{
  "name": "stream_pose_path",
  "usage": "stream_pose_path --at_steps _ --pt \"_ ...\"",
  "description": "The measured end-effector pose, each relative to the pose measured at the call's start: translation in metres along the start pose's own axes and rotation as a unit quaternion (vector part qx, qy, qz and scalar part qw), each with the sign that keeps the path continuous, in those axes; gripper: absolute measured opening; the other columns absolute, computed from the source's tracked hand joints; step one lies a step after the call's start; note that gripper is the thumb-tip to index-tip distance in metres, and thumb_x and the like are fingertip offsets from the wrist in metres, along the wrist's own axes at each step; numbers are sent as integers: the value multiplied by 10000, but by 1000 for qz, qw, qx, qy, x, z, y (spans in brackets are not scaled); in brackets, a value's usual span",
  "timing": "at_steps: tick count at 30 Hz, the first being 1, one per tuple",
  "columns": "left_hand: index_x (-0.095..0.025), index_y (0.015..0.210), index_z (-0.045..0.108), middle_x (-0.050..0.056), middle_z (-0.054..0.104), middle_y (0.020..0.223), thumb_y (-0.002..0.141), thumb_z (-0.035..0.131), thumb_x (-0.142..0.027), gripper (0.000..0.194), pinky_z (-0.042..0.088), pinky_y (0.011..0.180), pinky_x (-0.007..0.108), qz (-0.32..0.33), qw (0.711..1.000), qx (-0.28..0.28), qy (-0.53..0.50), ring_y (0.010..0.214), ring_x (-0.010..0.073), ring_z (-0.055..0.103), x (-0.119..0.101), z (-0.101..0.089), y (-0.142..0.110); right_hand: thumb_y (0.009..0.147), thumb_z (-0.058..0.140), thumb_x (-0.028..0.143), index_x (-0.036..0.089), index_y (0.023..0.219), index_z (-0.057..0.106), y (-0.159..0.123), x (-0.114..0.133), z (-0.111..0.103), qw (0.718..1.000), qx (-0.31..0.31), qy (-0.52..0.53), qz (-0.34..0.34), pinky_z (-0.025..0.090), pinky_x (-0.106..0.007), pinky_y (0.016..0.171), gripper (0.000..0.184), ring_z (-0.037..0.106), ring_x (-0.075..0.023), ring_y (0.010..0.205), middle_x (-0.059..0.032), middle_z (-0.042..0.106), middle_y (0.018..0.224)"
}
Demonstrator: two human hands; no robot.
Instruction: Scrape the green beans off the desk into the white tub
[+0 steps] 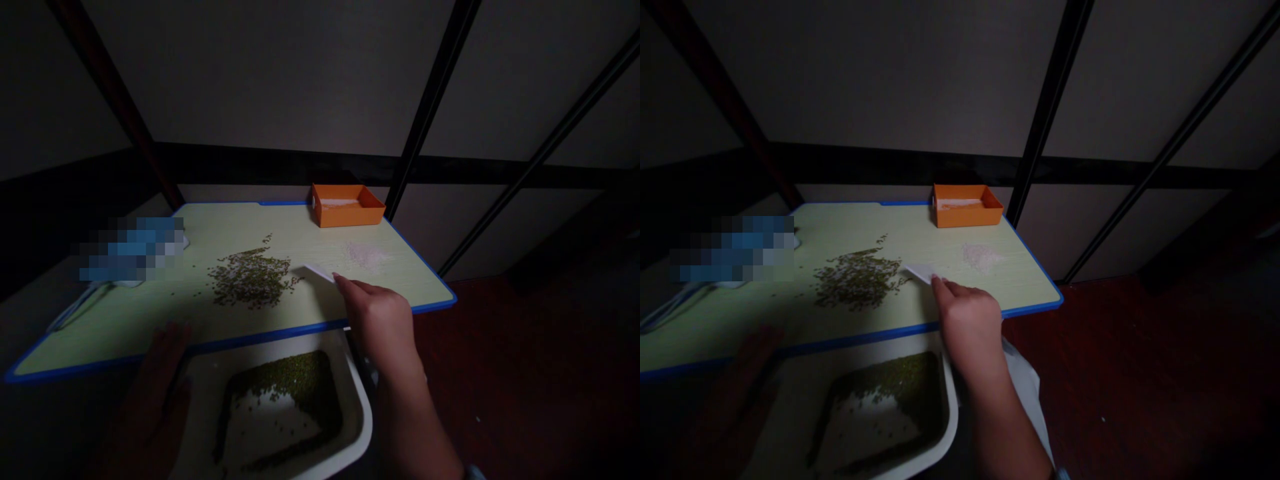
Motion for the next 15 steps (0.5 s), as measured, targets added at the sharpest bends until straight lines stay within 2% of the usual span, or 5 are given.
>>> stream_pose_path --at_steps 5,10,12,15 --pt "-494 1401 245 -133 231 1579 877 329 -473 532 185 1252 545 37 999 8 16 1467 201 229 -2 3 2 887 557 137 236 1154 703 4 -21 12 996 -27 -35 72 444 -247 545 320 731 -181 697 -64 785 954" --pt "-532 1396 208 -153 220 1578 878 310 -445 535 196 1236 597 46 998 8 31 1474 221 209 -1 4 2 923 502 183 203 1092 723 1 -32 9 983 -136 -33 115 467 -257 587 279 729 -195 694 -91 783 941" --pt "-531 1396 212 -154 208 1581 870 321 -437 545 197 1235 600 50 998 10 31 1476 233 204 -1 4 1 934 484 198 191 1059 729 -1 -29 5 984 -149 -2 98 492 -262 613 275 732 -196 711 -97 782 942" --pt "-541 1405 160 -165 137 1595 858 327 -418 586 174 1237 605 53 998 5 27 1488 251 153 -1 4 -1 923 504 180 176 1080 719 -1 -18 2 992 -117 37 24 508 -257 624 267 728 -181 703 -92 784 911"
Point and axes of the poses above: each hand's wrist, its own y-axis towards the middle knuckle, its own z-axis out of the palm, x = y × z, the point moved 1 cm from there along y, towards the middle knuckle
